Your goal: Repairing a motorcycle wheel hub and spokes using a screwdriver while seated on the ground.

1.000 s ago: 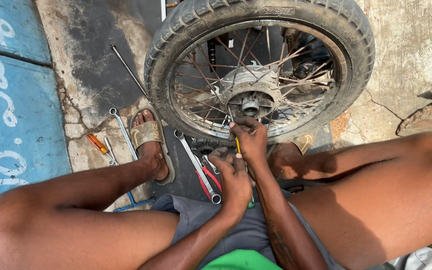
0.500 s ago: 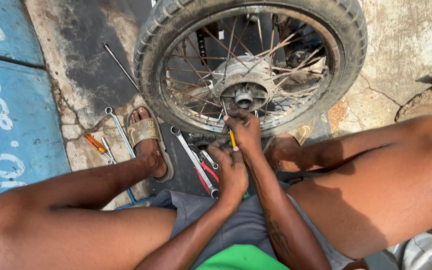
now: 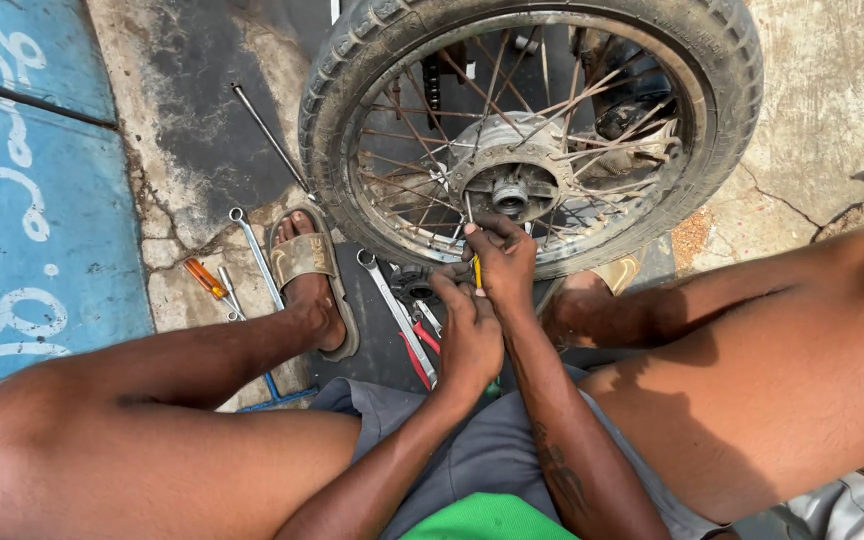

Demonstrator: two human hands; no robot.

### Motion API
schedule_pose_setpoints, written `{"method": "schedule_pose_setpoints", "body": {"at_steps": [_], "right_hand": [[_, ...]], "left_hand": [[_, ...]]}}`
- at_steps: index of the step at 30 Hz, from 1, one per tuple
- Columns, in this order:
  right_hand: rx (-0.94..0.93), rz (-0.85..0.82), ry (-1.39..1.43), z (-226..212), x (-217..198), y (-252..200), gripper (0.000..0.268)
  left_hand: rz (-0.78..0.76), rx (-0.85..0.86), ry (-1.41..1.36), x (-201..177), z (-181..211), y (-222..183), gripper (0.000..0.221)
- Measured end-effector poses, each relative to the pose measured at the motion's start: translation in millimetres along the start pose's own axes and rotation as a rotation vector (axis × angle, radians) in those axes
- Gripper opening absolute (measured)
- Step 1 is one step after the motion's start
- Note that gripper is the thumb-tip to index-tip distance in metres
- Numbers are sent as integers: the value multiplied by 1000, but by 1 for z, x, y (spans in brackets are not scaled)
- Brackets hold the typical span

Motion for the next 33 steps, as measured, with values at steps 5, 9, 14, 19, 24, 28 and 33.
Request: {"method": "schedule_pose_setpoints", "body": {"at_steps": [5, 9, 14, 19, 24, 28, 33], "right_hand": [[-74, -24, 7, 2, 4, -1, 22], [-112, 57, -119, 15, -4, -4, 18], [-199, 111, -175, -9, 2, -8, 16], [16, 54, -118, -16, 1, -15, 16], [-140, 97, -197, 2, -6, -8, 16], [21, 48, -88, -18, 2, -15, 20], [-117, 28, -131, 0, -4, -16, 17]], "left_hand": [[-21, 63, 146, -4, 8, 4, 42], [-81, 47, 266, -5, -7, -1, 66], [-93, 59, 208, -2, -15, 9, 68], [-36, -34, 137, -1, -17, 2, 49], [-22, 83, 167, 6, -50, 11, 61], [-73, 60, 70, 1, -10, 0, 53], [-30, 8, 154, -2, -28, 4, 60]]}}
Point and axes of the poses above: each hand's wrist, its own y-axis towards the middle knuckle, its own x-axis out of the palm, z = x × y, the point moved 7 cm from there along y, towards the middle knuckle, and after that the axes turned 14 degrees about z, right-handed, at the moved point
